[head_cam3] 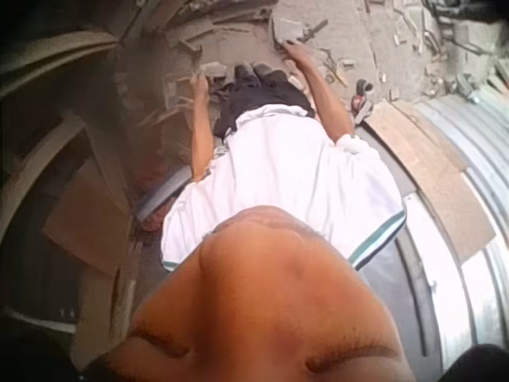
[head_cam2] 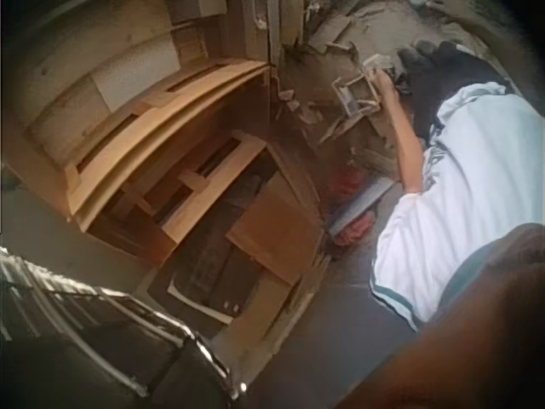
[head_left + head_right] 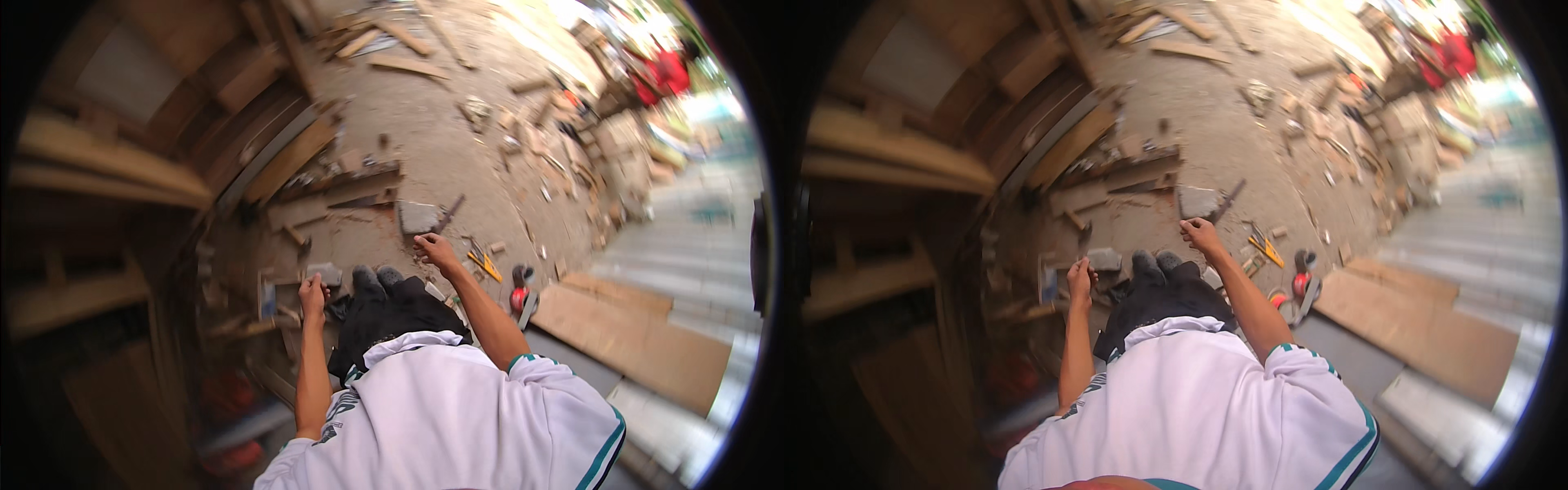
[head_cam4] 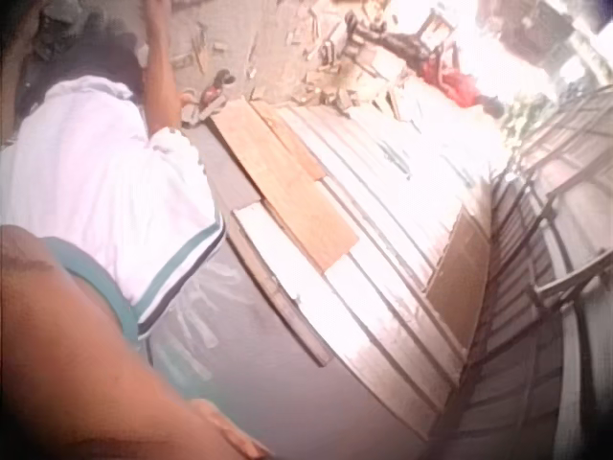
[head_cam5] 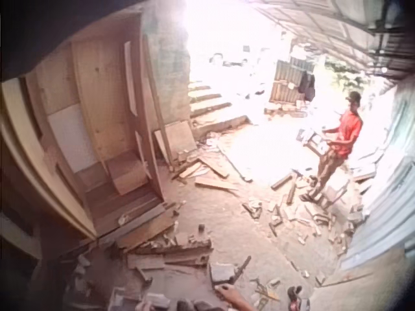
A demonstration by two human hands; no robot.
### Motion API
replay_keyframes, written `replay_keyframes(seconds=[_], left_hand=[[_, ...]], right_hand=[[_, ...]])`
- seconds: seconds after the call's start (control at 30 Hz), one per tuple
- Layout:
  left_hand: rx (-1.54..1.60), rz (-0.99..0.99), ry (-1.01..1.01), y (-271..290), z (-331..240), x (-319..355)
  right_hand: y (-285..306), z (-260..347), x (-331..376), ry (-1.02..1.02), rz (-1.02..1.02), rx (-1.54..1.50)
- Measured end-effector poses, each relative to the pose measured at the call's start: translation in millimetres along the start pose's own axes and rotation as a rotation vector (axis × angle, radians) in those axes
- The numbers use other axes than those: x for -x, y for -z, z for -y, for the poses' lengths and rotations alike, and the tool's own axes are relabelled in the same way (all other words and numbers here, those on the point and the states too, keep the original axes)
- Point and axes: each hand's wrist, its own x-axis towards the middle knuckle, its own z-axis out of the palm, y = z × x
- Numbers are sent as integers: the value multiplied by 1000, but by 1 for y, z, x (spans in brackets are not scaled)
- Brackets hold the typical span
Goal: The person assembles a small wooden frame using a hammer and nails. They position wooden pieces, hammer nails into joints, and attach flat panels to the frame.
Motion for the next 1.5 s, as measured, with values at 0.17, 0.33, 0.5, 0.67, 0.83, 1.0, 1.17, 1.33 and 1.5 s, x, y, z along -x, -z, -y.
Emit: replay_keyframes(seconds=[0.17,0.33,0.5,0.67,0.83,1.0,1.17,1.33,1.5], left_hand=[[180,-282,-4,58,44,74],[427,-704,149,94,127,184],[626,-994,366,78,232,281],[670,-1115,411,50,251,323],[784,-1211,324,59,258,339],[812,-1207,193,116,261,327],[908,-1130,96,211,257,294],[838,-1064,-4,335,291,274],[756,-1060,5,447,273,303]], right_hand=[[-66,0,-42,-46,367,279],[-140,-8,-45,-72,670,522],[-185,-21,-13,-72,899,654],[-203,-44,-19,-125,967,735],[-233,-70,-1,-180,1014,745],[-299,-91,46,-147,1087,827],[-385,-117,100,-91,1109,899],[-474,-154,149,-45,952,936],[-566,-185,187,-37,923,871]])
